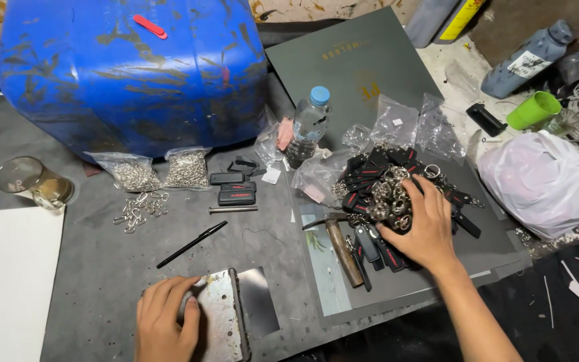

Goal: Sorting through a pile of leather keychains and cleaning one with a damp cloth at a workbench.

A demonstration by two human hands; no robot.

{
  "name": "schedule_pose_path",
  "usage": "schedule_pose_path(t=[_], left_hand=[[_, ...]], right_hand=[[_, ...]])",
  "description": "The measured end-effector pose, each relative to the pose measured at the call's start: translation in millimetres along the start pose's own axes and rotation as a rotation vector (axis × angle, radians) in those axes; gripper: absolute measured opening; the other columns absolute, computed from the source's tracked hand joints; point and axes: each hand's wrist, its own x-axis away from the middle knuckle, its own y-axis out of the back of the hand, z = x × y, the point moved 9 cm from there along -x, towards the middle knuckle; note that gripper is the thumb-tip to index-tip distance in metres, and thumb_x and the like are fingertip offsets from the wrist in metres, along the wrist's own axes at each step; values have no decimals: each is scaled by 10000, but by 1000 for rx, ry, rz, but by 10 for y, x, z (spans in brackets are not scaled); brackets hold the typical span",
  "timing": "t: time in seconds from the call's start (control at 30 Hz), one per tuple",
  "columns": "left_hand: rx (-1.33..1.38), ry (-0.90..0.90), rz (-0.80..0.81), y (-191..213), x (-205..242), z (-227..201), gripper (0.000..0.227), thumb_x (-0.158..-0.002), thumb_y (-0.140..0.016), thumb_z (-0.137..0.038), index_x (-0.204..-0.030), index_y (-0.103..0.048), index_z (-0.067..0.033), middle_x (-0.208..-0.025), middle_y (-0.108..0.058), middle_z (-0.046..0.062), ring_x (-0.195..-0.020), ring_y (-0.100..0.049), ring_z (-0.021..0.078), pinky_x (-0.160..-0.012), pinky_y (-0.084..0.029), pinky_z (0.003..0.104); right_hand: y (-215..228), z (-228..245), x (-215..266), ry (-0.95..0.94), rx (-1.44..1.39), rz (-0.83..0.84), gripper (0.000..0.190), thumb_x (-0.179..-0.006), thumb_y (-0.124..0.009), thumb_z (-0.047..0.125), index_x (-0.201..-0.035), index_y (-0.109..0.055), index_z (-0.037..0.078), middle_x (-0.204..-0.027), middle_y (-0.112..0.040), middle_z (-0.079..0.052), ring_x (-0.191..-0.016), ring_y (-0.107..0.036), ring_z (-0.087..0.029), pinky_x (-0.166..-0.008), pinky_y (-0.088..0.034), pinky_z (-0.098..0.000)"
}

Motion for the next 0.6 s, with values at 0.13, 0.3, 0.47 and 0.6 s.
schedule_pose_path(t=[0.13,0.3,0.47,0.6], left_hand=[[14,-38,-7,-24,-86,-180,335,-870,-588,-113,-1159,-738,-192,-1140,-704,-29,-1124,-615,196,-963,-416,368],[39,-66,2,-30,-146,-346,301,-868,-584,-104,-1117,-740,-168,-1113,-701,-30,-1102,-617,197,-952,-422,377],[45,-36,-7,-67,-74,-226,283,-878,-580,-137,-1101,-745,-196,-1116,-703,-46,-1114,-615,184,-983,-414,378],[76,0,-12,-24,-42,-156,288,-877,-582,-132,-1103,-751,-193,-1102,-705,-46,-1103,-616,176,-976,-417,377]], right_hand=[[-92,98,-100,137,129,-27,1009,-698,-785,621,-1507,-409,149,-1554,-444,-233,-1451,-423,-417,-1160,-310,-658],[-156,177,-105,173,165,55,1111,-732,-569,851,-1587,-317,186,-1660,-322,-212,-1525,-319,-406,-1202,-186,-695],[-328,297,15,206,175,161,678,-1017,-315,581,-1538,-412,159,-1654,-353,-151,-1492,-372,-323,-1220,-178,-643],[-285,516,96,276,231,88,697,-957,-450,566,-1533,-428,174,-1677,-342,-114,-1553,-311,-292,-1241,-143,-674]])
